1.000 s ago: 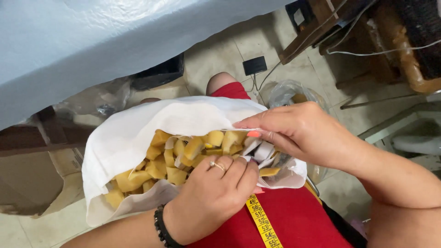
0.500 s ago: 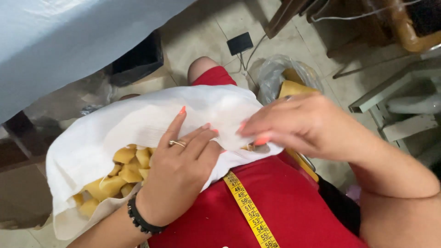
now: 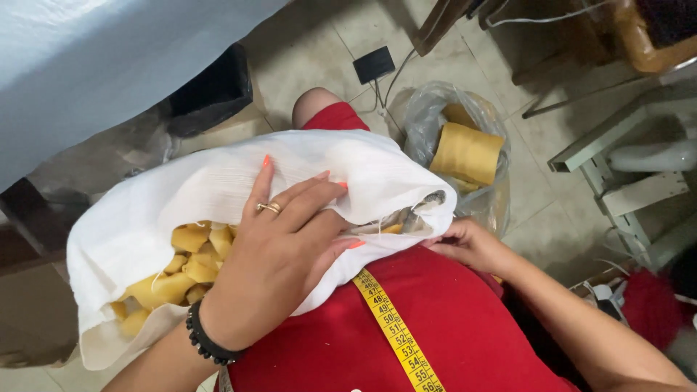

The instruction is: Stuffing a pillowcase with fabric scraps and pinning the opening closed to prepare for sewing.

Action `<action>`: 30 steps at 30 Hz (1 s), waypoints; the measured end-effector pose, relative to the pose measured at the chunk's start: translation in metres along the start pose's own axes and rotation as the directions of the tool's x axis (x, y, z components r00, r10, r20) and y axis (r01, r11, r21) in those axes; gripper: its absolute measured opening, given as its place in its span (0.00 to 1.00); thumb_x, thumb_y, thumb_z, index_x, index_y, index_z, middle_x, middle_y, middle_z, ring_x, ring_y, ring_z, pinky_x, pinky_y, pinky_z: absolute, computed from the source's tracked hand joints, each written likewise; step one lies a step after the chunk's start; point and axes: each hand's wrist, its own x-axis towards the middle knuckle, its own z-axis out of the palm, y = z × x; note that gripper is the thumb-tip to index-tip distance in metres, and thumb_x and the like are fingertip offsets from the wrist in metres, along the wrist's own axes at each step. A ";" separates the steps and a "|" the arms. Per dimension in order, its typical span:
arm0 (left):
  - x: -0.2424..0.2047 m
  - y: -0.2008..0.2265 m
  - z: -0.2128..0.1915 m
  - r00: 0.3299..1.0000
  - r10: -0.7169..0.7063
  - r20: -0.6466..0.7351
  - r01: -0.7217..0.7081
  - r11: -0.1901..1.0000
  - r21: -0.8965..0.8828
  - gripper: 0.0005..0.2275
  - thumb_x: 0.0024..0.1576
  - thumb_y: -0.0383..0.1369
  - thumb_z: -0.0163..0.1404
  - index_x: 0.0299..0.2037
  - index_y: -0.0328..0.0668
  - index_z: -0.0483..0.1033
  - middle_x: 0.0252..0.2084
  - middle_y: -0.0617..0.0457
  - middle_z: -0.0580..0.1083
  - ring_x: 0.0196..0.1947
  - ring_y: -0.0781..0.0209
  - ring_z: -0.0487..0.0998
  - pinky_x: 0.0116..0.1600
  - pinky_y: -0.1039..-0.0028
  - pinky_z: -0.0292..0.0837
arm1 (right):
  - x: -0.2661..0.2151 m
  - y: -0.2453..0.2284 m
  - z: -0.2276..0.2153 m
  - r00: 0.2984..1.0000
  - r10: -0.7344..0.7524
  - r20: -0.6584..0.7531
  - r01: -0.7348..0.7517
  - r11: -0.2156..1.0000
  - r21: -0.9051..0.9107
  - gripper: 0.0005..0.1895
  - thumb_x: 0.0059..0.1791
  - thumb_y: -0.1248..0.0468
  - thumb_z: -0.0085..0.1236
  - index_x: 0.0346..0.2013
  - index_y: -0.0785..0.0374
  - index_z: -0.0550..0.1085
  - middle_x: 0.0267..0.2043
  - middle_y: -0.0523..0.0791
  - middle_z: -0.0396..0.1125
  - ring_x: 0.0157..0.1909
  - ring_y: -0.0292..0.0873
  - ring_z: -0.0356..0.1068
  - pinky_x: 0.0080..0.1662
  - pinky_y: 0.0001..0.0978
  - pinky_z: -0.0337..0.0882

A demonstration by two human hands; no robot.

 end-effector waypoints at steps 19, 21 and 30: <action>-0.007 0.000 -0.015 0.999 0.014 -0.050 -0.023 0.982 -0.190 0.07 0.61 0.38 0.53 0.39 0.44 0.76 0.55 0.50 0.75 0.63 0.49 0.74 0.74 0.35 0.40 | -0.011 -0.017 -0.062 0.879 0.151 -0.453 0.107 0.862 0.496 0.07 0.51 0.71 0.59 0.44 0.70 0.77 0.36 0.53 0.76 0.32 0.38 0.75 0.39 0.24 0.79; -0.005 0.000 -0.015 0.999 0.002 -0.052 -0.013 0.978 -0.207 0.08 0.62 0.38 0.51 0.42 0.42 0.77 0.57 0.50 0.76 0.63 0.50 0.75 0.75 0.37 0.38 | -0.005 -0.061 -0.073 0.875 0.076 -0.478 0.178 0.867 0.464 0.06 0.51 0.72 0.60 0.42 0.69 0.76 0.36 0.53 0.76 0.32 0.37 0.76 0.39 0.23 0.80; 0.001 -0.005 -0.015 0.996 -0.004 -0.089 -0.006 0.993 -0.114 0.16 0.64 0.22 0.44 0.61 0.45 0.74 0.63 0.52 0.72 0.58 0.56 0.76 0.76 0.43 0.43 | 0.047 -0.282 -0.044 0.555 -0.815 0.165 0.684 0.334 -0.649 0.11 0.48 0.59 0.67 0.40 0.62 0.80 0.40 0.41 0.78 0.39 0.38 0.78 0.54 0.38 0.78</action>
